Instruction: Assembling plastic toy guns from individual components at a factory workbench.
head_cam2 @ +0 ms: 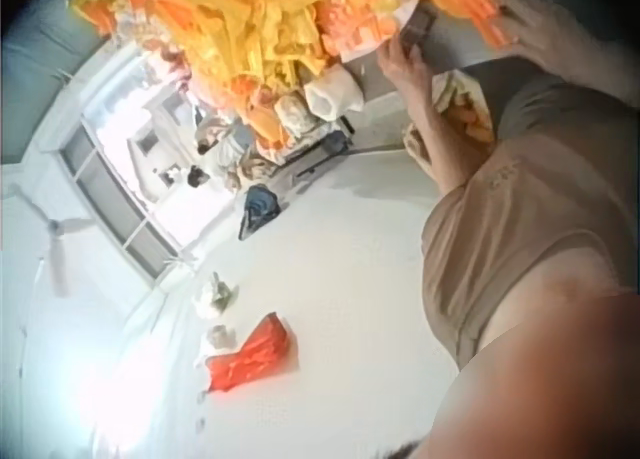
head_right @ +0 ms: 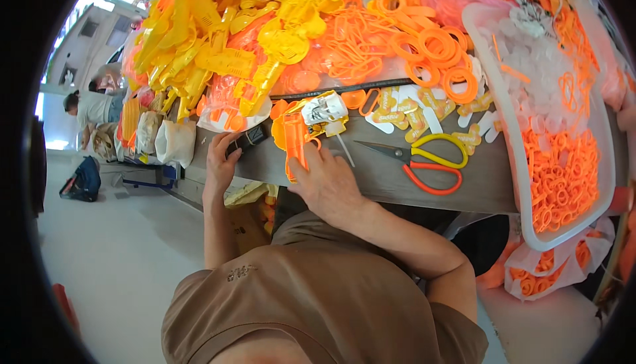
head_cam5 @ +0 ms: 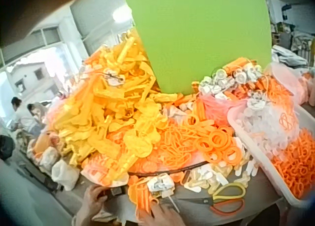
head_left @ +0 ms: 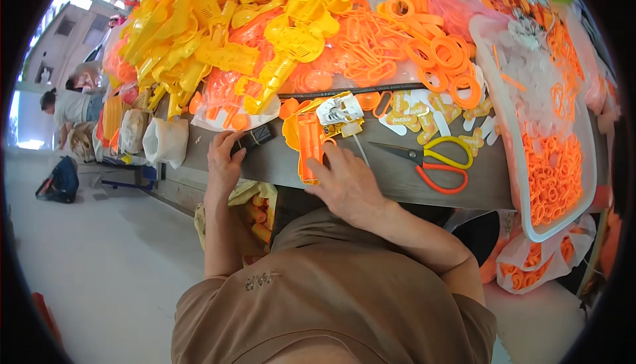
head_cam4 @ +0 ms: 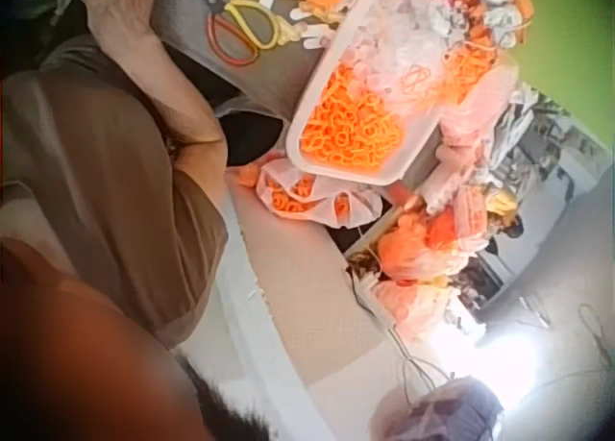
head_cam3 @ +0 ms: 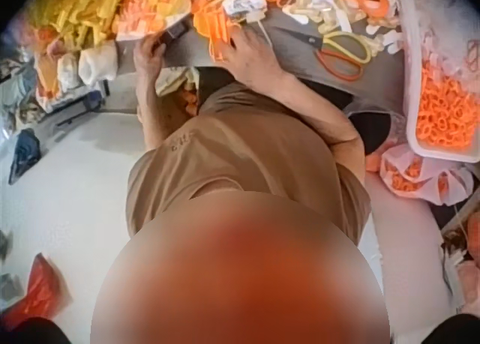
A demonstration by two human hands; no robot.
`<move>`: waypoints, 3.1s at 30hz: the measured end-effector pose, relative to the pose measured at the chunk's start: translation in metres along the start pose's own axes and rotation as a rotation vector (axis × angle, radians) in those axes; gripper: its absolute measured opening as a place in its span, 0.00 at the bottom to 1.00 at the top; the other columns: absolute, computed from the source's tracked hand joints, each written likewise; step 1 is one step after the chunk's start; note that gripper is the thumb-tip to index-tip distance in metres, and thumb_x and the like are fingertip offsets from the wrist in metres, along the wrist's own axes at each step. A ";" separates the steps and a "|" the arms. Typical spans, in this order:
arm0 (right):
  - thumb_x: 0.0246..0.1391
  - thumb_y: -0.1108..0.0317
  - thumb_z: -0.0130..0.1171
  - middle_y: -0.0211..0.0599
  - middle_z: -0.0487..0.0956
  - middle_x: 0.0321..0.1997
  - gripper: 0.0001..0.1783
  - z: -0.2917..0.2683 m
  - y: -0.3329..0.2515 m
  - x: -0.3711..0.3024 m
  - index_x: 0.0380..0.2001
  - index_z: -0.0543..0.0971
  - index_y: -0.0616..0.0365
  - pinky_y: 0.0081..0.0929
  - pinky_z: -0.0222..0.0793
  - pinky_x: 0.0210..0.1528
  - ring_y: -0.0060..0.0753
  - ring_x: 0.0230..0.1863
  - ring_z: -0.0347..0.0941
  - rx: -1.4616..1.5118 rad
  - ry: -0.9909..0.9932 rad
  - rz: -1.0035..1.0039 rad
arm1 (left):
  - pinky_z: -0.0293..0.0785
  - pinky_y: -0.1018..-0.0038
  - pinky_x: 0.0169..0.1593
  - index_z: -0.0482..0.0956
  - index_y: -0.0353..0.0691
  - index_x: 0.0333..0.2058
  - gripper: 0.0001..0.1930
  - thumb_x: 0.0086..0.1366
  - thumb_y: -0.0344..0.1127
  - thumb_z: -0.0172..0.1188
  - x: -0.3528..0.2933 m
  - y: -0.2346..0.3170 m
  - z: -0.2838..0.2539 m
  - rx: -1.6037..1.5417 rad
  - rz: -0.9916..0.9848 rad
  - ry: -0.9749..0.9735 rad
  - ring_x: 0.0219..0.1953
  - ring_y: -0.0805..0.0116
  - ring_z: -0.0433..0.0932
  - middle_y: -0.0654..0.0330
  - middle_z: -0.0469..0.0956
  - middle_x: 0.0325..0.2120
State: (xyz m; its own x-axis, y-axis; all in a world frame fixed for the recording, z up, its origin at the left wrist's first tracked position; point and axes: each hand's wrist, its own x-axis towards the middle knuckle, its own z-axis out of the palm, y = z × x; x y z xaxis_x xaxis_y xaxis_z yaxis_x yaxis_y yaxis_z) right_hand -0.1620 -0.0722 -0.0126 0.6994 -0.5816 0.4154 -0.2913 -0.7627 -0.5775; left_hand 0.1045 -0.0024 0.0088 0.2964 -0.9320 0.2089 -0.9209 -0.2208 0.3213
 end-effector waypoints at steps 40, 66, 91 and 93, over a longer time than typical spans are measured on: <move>0.57 0.70 0.51 0.30 0.75 0.34 0.08 -0.102 0.021 0.153 0.33 0.74 0.65 0.20 0.65 0.38 0.20 0.35 0.70 0.691 0.594 0.106 | 0.63 0.62 0.51 0.76 0.39 0.41 0.19 0.48 0.35 0.65 0.041 0.034 0.003 -0.282 0.190 0.506 0.46 0.56 0.70 0.54 0.74 0.42; 0.61 0.65 0.46 0.36 0.73 0.42 0.18 -0.031 0.034 0.000 0.51 0.67 0.63 0.15 0.69 0.26 0.18 0.30 0.70 0.765 0.266 0.588 | 0.71 0.77 0.47 0.71 0.32 0.51 0.32 0.46 0.32 0.70 0.011 0.062 -0.010 -1.045 -0.095 0.120 0.42 0.74 0.75 0.57 0.77 0.41; 0.57 0.73 0.45 0.53 0.68 0.50 0.24 -0.017 0.046 0.003 0.57 0.59 0.66 0.18 0.70 0.21 0.21 0.24 0.69 1.013 0.226 0.778 | 0.68 0.68 0.51 0.76 0.36 0.46 0.32 0.40 0.41 0.73 0.040 0.087 0.042 -0.405 0.293 -0.049 0.46 0.57 0.72 0.52 0.76 0.40; 0.56 0.73 0.45 0.53 0.68 0.50 0.24 -0.018 0.045 0.004 0.57 0.59 0.67 0.18 0.70 0.21 0.21 0.23 0.69 1.019 0.219 0.778 | 0.69 0.68 0.50 0.76 0.36 0.46 0.32 0.39 0.41 0.73 0.041 0.088 0.040 -0.419 0.272 -0.072 0.46 0.58 0.72 0.52 0.77 0.40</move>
State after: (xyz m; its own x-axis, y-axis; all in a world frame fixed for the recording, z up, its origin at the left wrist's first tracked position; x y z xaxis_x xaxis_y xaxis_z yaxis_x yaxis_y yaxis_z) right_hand -0.1839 -0.1141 -0.0245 0.4238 -0.8789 -0.2188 0.1211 0.2944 -0.9480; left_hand 0.0255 -0.0720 0.0083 0.0283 -0.9605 0.2769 -0.7772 0.1531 0.6104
